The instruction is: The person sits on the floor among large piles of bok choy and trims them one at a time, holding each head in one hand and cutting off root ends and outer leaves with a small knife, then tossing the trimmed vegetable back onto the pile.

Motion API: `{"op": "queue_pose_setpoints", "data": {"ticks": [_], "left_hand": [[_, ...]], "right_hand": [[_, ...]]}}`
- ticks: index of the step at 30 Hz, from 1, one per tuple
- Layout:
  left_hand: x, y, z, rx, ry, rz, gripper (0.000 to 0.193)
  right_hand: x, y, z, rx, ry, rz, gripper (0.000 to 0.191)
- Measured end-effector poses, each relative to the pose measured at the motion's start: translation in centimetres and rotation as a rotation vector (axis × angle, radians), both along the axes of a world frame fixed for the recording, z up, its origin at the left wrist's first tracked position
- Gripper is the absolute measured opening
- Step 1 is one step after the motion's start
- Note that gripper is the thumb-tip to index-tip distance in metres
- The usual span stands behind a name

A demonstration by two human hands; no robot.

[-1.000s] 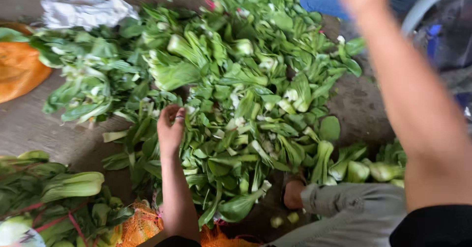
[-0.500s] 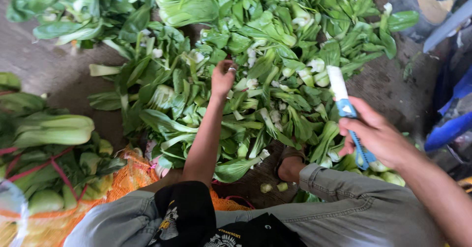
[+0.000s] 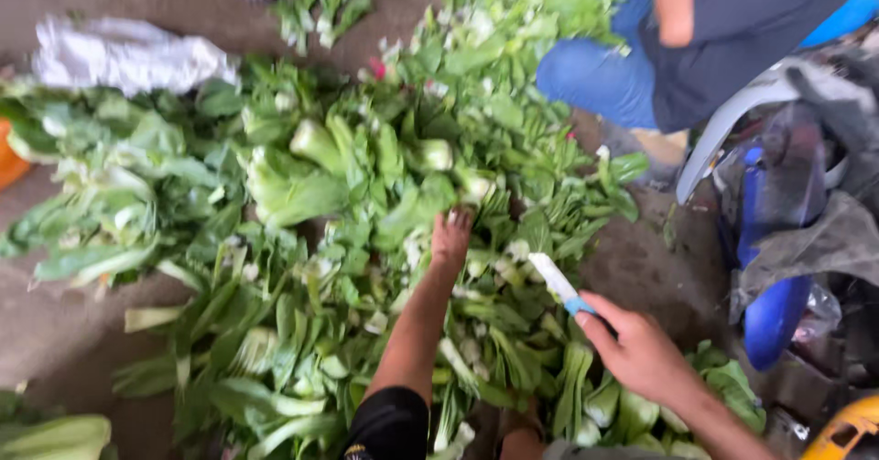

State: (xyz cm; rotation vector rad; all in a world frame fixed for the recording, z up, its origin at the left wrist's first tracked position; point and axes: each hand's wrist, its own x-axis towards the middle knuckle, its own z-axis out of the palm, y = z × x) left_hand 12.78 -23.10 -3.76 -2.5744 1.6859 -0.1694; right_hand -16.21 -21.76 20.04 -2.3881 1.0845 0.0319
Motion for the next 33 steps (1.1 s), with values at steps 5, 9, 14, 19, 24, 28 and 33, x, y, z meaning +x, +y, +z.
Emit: {"op": "queue_pose_setpoints", "data": {"ticks": [5,9,14,19,24,28,33], "left_hand": [[-2.6,0.3,0.3,0.078,-0.140,0.107,0.063],[-2.6,2.0,0.6,0.085,0.019,0.126,0.059],[-0.5,4.3,1.7,-0.058,0.216,0.174,0.065],[-0.2,6.2,2.6,-0.025,0.593,0.265,0.097],[-1.3,6.8,2.8,0.151,0.557,0.324,0.057],[-2.0,5.6,1.8,0.045,0.170,0.255,0.028],[-2.7,3.6,0.1,-0.047,0.463,0.282,0.070]], "right_hand": [[-0.6,-1.4,-0.4,0.025,0.033,0.041,0.044],[-0.9,-1.9,-0.4,0.068,-0.007,0.057,0.045],[-1.2,-3.3,-1.3,0.159,-0.076,0.008,0.043],[-1.9,-4.8,-2.7,0.225,-0.144,-0.022,0.042],[-2.7,-6.0,-3.6,0.228,-0.161,-0.043,0.046],[-2.8,-6.2,-3.5,0.239,-0.160,-0.040,0.045],[-2.4,-5.3,-2.5,0.246,-0.108,-0.049,0.040]]}}
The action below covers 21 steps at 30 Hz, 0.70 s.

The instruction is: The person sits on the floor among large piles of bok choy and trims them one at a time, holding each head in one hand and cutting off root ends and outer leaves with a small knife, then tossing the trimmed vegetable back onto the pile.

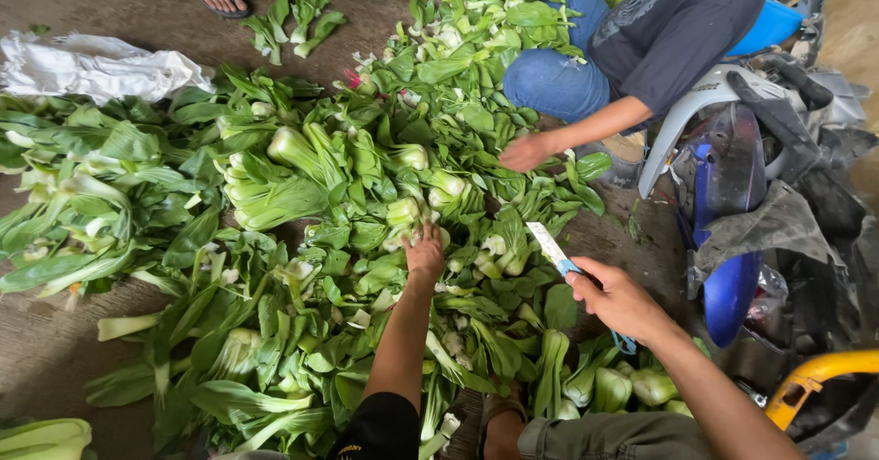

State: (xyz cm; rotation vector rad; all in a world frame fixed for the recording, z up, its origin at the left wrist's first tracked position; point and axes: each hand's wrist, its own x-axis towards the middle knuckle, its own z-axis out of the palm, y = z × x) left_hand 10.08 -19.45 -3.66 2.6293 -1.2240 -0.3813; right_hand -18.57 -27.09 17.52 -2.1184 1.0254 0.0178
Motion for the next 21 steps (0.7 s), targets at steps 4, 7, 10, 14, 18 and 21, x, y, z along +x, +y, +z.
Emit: {"op": "queue_pose_setpoints", "data": {"ticks": [4,7,10,14,18,21], "left_hand": [[-0.2,0.4,-0.4,-0.124,0.073,0.060,0.066],[-0.3,1.8,-0.3,-0.186,0.180,0.117,0.063],[-0.8,3.8,0.7,-0.378,0.229,0.158,0.054],[-2.3,7.0,3.1,-0.941,0.172,0.243,0.064],[-4.3,10.8,5.6,-1.247,0.227,0.418,0.075],[-4.9,13.2,7.3,-1.292,0.294,0.477,0.070]], "right_hand": [[0.7,1.0,0.9,0.028,-0.020,0.027,0.037],[1.2,1.6,1.0,0.100,-0.042,-0.042,0.040],[1.3,1.8,0.6,0.143,-0.003,-0.125,0.038],[0.9,1.8,-0.6,0.256,-0.102,-0.092,0.034],[0.9,2.0,-1.6,0.093,-0.059,0.097,0.031],[1.7,3.1,-1.5,-0.025,-0.133,0.274,0.029]]}}
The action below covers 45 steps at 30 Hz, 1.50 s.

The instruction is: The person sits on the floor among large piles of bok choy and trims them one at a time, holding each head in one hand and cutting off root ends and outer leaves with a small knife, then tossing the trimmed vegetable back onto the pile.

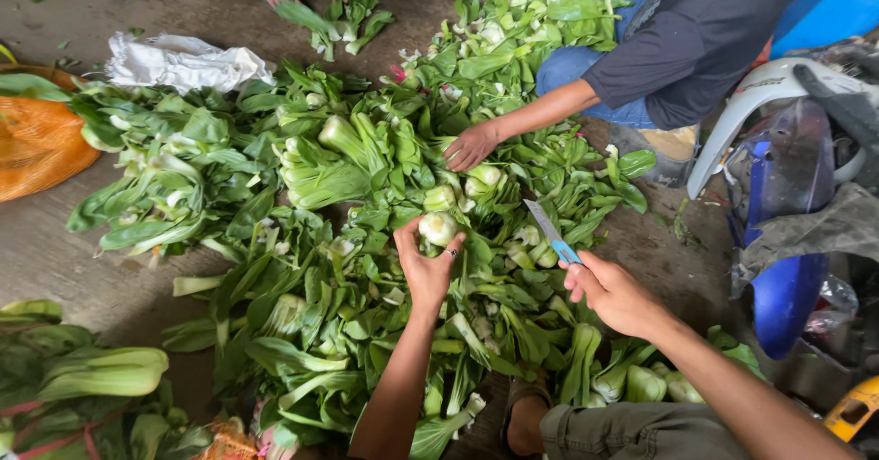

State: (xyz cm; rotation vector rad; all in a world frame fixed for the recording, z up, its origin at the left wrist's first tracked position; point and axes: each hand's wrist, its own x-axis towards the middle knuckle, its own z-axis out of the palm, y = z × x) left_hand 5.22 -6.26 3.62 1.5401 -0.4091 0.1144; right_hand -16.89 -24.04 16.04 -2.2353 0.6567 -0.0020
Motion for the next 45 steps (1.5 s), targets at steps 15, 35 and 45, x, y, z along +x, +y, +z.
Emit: {"op": "queue_pose_setpoints", "data": {"ticks": [15,35,45], "left_hand": [[2.6,6.6,3.7,-0.407,0.226,-0.027,0.077],[-0.6,6.3,6.2,0.048,0.038,-0.103,0.067],[0.0,6.5,5.8,-0.289,0.263,-0.254,0.062]], "right_hand": [[2.5,5.7,2.8,-0.116,-0.153,0.101,0.021],[0.5,4.3,1.9,-0.044,-0.114,-0.087,0.054],[2.1,6.0,3.1,0.006,-0.029,-0.031,0.063]]}}
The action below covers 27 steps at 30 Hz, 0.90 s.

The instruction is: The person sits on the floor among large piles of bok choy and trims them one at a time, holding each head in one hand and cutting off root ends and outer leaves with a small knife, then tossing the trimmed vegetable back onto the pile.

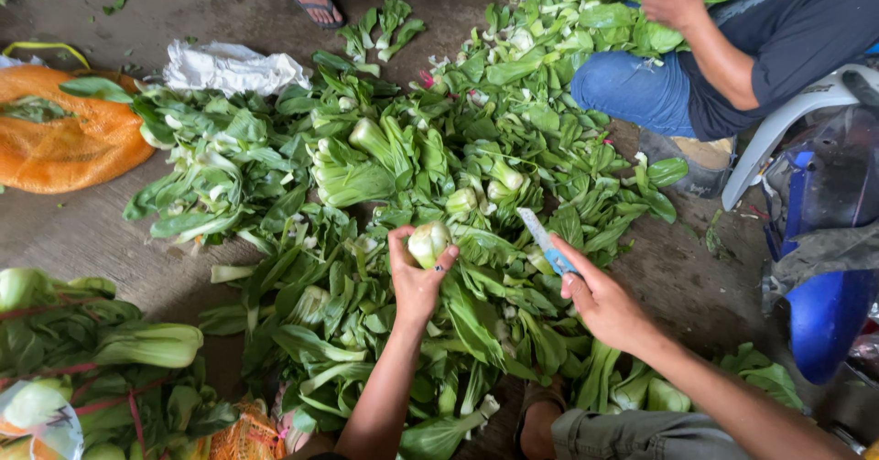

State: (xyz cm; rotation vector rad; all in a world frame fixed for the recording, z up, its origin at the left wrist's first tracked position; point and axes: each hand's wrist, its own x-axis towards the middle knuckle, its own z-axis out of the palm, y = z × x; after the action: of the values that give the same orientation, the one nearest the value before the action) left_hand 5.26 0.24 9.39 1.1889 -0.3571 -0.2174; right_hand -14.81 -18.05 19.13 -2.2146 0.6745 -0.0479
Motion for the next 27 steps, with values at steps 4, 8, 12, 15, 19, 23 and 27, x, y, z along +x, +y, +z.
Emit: {"op": "queue_pose_setpoints", "data": {"ticks": [4,8,12,15,19,23,27], "left_hand": [[0.1,-0.3,0.7,-0.025,0.114,-0.057,0.060],[-0.2,-0.8,0.0,-0.079,0.070,-0.067,0.059],[-0.5,-1.0,-1.0,-0.010,-0.023,-0.060,0.056],[-0.6,-0.9,-1.2,0.015,-0.022,-0.093,0.054],[-0.9,-0.6,-1.1,0.039,-0.228,-0.090,0.061],[-1.8,-0.2,-1.6,0.070,-0.217,0.002,0.063],[-2.5,-0.4,-1.6,0.119,-0.371,0.021,0.068]], "right_hand": [[0.1,0.0,-0.1,-0.021,0.088,-0.003,0.062],[0.3,0.5,0.3,-0.062,0.121,0.039,0.061],[0.4,1.0,1.3,-0.074,0.188,0.005,0.062],[0.1,0.7,1.7,-0.061,0.366,-0.097,0.061],[-0.3,0.0,0.9,0.136,-0.022,-0.046,0.071],[-1.2,-0.1,-0.3,0.029,-0.254,0.044,0.067],[-1.1,0.2,-0.1,-0.101,0.063,-0.148,0.034]]}}
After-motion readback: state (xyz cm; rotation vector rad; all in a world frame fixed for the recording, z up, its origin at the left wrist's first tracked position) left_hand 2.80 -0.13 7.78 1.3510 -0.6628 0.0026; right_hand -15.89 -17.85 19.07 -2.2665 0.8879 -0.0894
